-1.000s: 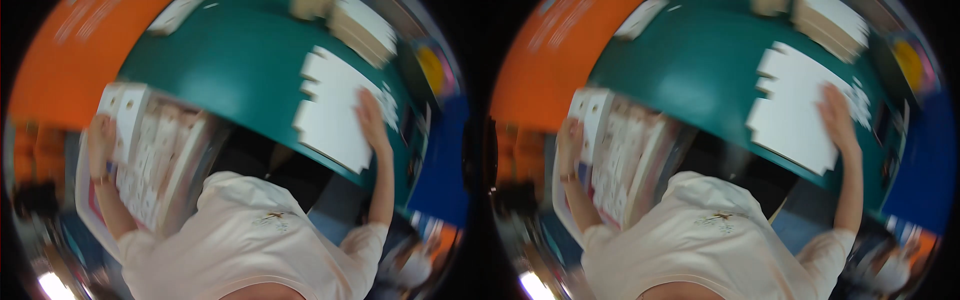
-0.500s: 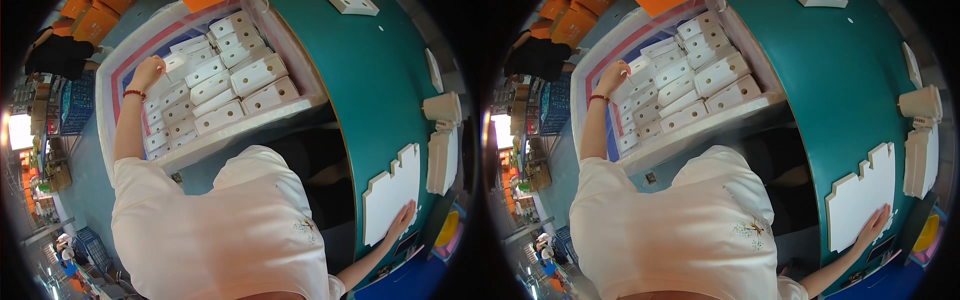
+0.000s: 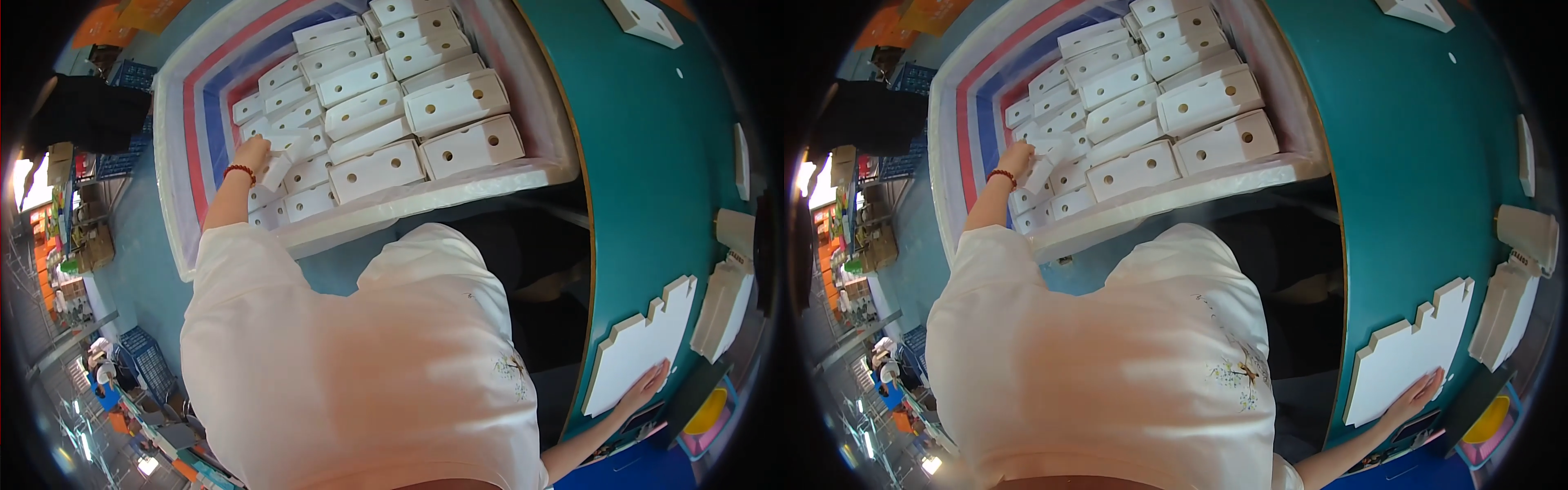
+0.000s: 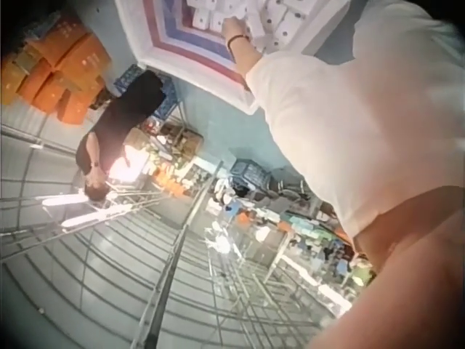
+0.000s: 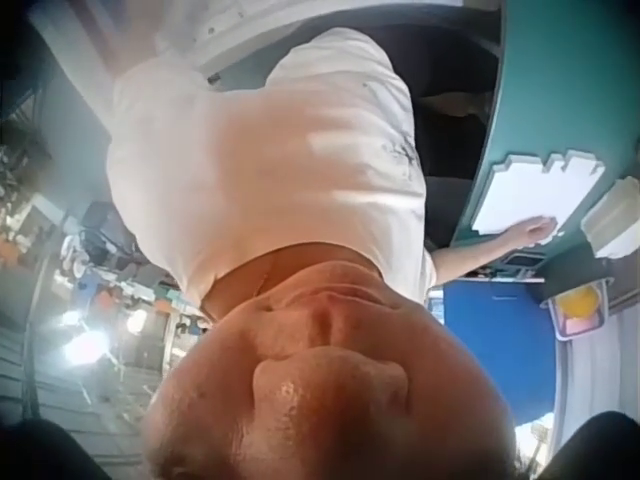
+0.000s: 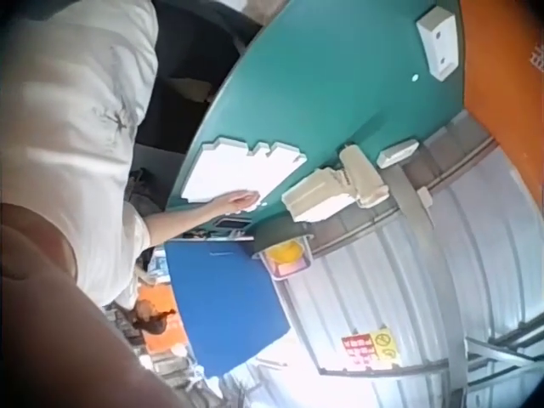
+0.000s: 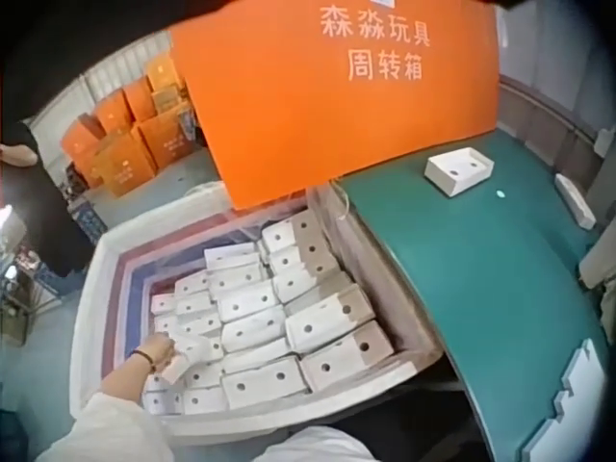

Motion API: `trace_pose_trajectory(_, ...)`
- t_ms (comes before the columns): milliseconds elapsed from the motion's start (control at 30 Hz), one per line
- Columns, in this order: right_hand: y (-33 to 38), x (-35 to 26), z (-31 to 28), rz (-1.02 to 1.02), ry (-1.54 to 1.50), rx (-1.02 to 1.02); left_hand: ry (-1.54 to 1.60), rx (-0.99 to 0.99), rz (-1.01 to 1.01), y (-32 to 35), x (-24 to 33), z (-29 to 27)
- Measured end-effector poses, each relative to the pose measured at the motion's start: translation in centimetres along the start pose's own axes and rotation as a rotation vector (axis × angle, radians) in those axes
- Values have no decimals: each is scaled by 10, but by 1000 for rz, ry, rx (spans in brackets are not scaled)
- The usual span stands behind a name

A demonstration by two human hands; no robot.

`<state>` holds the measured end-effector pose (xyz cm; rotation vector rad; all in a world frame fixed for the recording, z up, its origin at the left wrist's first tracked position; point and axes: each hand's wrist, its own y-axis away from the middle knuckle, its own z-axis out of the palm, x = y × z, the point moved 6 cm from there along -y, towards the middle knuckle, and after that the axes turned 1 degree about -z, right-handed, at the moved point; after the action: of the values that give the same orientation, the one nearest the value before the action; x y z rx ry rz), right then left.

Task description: Folding white cardboard boxes and placing them into a plastic bin.

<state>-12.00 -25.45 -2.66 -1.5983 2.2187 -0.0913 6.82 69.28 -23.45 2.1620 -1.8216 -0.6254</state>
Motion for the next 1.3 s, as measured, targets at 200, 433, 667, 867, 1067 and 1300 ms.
trace_pose_trajectory(200,-2,-7,-1,-14,34,-6,-226,-91,256,42,54,48)
trace_pose_trajectory(433,2,-9,1,-1,24,-12,-111,-225,420,59,78,69)
trace_pose_trajectory(667,-6,-9,5,-1,23,-2,139,-211,275,52,80,70)
trace_pose_trajectory(867,3,-7,-10,81,-70,19,-20,-370,441,-22,84,33)
trace_pose_trajectory(1067,-20,-49,-9,127,85,-79,504,-470,983,92,321,-256)
trace_pose_trajectory(1300,0,-12,-14,204,68,117,215,1196,1158,58,546,-411)
